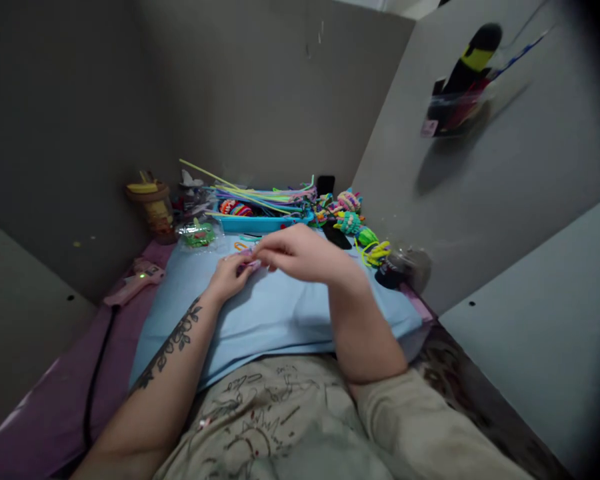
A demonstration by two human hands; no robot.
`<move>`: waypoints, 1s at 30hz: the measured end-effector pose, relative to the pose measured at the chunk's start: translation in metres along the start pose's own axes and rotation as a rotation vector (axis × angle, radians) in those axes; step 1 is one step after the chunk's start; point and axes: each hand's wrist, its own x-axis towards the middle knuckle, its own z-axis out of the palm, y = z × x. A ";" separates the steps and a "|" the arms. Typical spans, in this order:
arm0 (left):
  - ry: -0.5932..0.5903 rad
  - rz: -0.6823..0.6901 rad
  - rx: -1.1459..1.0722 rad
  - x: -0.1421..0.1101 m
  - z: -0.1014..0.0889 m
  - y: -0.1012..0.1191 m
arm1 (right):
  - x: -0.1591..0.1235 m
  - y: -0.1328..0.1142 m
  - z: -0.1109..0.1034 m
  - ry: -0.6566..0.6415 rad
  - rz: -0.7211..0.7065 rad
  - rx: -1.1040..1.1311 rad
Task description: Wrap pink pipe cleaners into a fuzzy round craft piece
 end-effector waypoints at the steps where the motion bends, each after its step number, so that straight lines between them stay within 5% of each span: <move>1: -0.053 0.030 0.025 0.000 -0.002 0.000 | 0.006 0.007 0.000 -0.068 0.049 -0.030; 5: -0.206 0.107 0.116 0.002 -0.010 -0.003 | 0.014 0.040 0.029 -0.170 0.408 -0.260; 8: -0.219 0.053 0.087 0.002 -0.016 -0.005 | 0.010 0.059 0.058 -0.168 0.465 -0.369; 13: -0.152 -0.076 -0.023 0.004 -0.019 -0.008 | 0.008 0.060 0.065 -0.180 0.443 -0.385; 21: 0.143 -0.210 -0.314 0.009 0.003 0.000 | -0.001 0.050 0.058 0.007 0.431 -0.405; 26: 0.163 -0.280 -0.469 0.005 0.015 0.004 | -0.007 0.050 0.060 0.198 0.173 -0.222; 30: 0.165 -0.289 -0.511 0.000 0.016 0.004 | -0.010 0.044 0.061 0.164 0.041 -0.227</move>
